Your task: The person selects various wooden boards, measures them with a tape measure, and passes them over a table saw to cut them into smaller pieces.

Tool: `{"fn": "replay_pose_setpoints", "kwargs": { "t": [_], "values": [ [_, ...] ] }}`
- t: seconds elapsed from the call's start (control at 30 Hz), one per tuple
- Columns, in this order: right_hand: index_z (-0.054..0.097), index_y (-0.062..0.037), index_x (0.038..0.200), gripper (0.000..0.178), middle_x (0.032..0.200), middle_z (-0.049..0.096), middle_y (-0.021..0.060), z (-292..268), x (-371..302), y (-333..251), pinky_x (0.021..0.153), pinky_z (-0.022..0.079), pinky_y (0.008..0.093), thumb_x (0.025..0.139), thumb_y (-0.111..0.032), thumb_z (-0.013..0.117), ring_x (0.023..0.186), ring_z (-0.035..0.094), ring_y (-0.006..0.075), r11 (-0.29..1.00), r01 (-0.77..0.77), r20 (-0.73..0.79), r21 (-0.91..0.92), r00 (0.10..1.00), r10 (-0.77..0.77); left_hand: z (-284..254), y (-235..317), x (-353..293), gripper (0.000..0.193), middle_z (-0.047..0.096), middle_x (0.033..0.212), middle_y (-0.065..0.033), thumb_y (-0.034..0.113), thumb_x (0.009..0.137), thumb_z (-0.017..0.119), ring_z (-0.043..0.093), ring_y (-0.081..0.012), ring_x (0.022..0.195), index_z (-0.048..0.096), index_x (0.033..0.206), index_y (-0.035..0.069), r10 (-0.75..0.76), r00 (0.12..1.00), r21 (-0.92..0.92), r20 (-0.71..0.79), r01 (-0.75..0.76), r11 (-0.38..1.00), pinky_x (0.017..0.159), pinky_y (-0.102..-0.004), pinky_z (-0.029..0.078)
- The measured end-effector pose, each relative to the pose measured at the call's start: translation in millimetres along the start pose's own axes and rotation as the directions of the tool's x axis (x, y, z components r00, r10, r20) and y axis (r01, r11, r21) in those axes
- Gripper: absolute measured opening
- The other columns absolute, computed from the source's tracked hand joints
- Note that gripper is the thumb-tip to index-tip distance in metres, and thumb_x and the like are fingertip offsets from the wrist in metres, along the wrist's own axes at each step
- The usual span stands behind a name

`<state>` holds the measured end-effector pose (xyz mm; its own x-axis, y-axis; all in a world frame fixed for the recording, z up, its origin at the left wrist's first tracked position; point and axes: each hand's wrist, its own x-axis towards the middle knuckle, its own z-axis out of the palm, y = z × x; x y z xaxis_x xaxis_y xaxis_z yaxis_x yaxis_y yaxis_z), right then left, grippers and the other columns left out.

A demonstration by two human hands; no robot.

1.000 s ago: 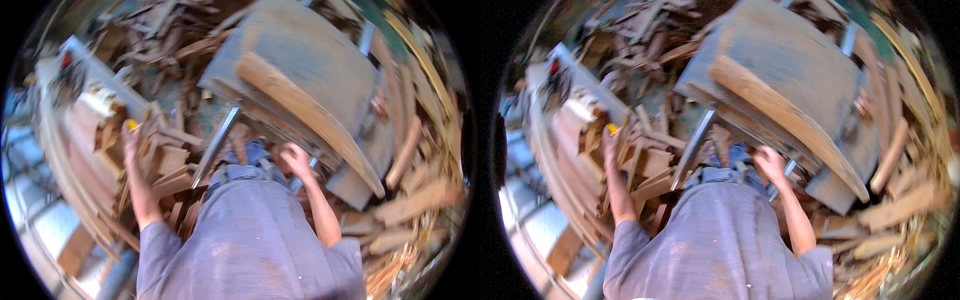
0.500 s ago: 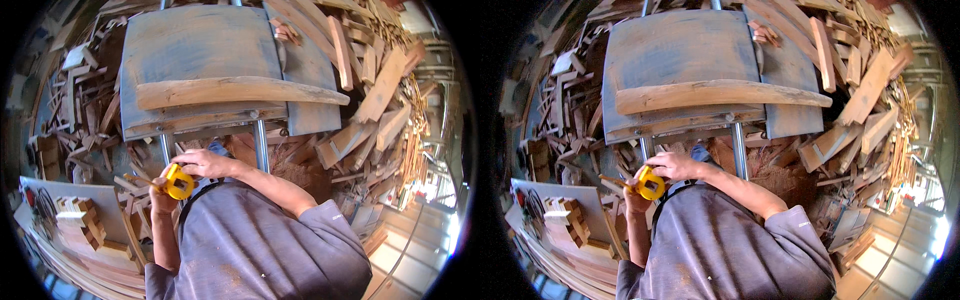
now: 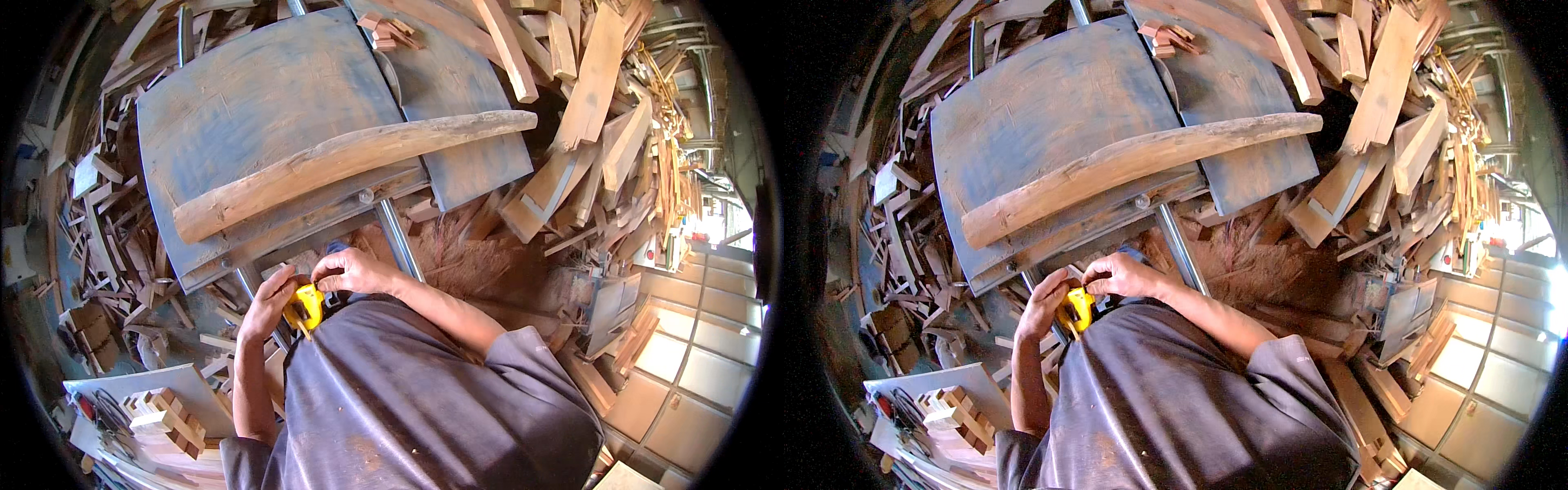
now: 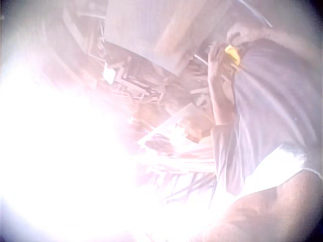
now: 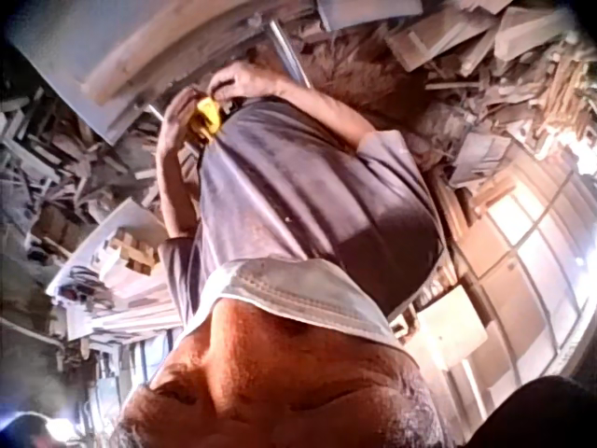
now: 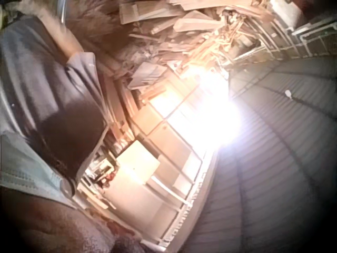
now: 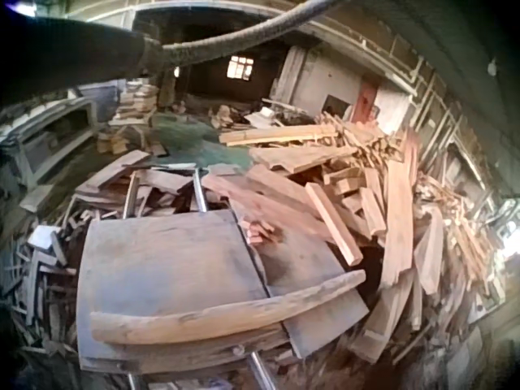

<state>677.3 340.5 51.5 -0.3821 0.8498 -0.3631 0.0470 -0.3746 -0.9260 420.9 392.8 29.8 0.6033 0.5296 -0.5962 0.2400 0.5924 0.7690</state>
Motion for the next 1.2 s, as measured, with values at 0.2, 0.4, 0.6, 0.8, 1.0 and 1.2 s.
{"fn": "replay_pose_setpoints", "kwargs": {
  "t": [0.2,0.4,0.6,0.8,1.0,1.2],
  "values": [
    [0.071,-0.0004,0.104,0.027,0.09,0.073,0.0048,-22.2,11.0,11.2,0.073,0.052,0.0275,0.092,-0.024,0.073,0.081,0.064,0.0102,0.997,0.036,-0.114,0.065,0.993,-0.028,39.5,57.4,20.9,0.053,0.067,0.087,-0.0009,0.044,0.082,0.079,0.06,-0.0089,0.076,0.068,0.11,0.0,-0.153,0.987,0.191,0.057,0.14,0.972,0.069,-0.0268,0.049],
    [0.064,-0.0044,0.1,0.021,0.08,0.065,0.0054,-103.6,-20.2,-19.6,0.063,0.053,0.0263,0.095,-0.025,0.065,0.066,0.061,0.0122,0.878,0.011,-0.471,0.479,0.847,0.246,19.3,75.6,52.1,0.035,0.061,0.067,-0.0083,0.029,0.081,0.066,0.057,-0.0147,0.065,0.066,0.083,-0.006,-0.189,0.981,0.539,-0.045,0.183,0.822,0.059,-0.0326,0.044],
    [0.063,-0.0052,0.098,0.015,0.082,0.062,0.0066,-288.8,-156.0,77.7,0.059,0.052,0.0282,0.096,-0.019,0.06,0.067,0.059,0.0148,0.713,0.527,-0.88,0.462,0.173,0.443,-18.4,83.0,49.4,0.027,0.062,0.068,-0.0087,0.024,0.088,0.06,0.058,-0.017,0.065,0.065,0.081,-0.002,-0.244,0.97,0.724,0.019,0.155,0.672,0.061,-0.0348,0.048],
    [0.061,-0.0037,0.109,0.029,0.099,0.07,0.0145,-250.6,-128.9,39.0,0.067,0.059,0.0315,0.101,-0.031,0.057,0.082,0.066,0.0174,0.718,0.478,-0.861,0.507,0.329,0.389,26.7,86.9,109.0,0.04,0.06,0.075,-0.0249,0.036,0.095,0.059,0.061,-0.0358,0.067,0.066,0.089,-0.002,0.023,0.928,0.787,0.372,-0.329,0.522,0.064,-0.0422,0.047],
    [0.061,-0.0039,0.097,0.026,0.074,0.066,0.0068,-230.5,-85.8,64.9,0.05,0.056,0.0291,0.097,-0.03,0.066,0.058,0.065,0.0166,0.689,0.349,-0.758,0.635,0.451,0.471,91.5,100.1,158.4,0.032,0.054,0.067,-0.019,0.028,0.092,0.063,0.055,-0.0244,0.062,0.061,0.084,-0.003,0.086,0.954,0.802,0.286,-0.288,0.524,0.061,-0.039,0.045],
    [0.062,-0.0081,0.092,0.026,0.062,0.06,0.0024,-313.8,-93.2,95.7,0.045,0.051,0.0285,0.093,-0.032,0.072,0.049,0.058,0.0135,0.747,0.435,-0.863,0.503,0.216,0.456,94.5,143.9,135.6,0.031,0.063,0.073,-0.0207,0.031,0.091,0.065,0.066,-0.0296,0.067,0.069,0.09,0.001,0.062,0.998,0.847,0.01,-0.041,0.53,0.064,-0.0398,0.05]
  ]
}}
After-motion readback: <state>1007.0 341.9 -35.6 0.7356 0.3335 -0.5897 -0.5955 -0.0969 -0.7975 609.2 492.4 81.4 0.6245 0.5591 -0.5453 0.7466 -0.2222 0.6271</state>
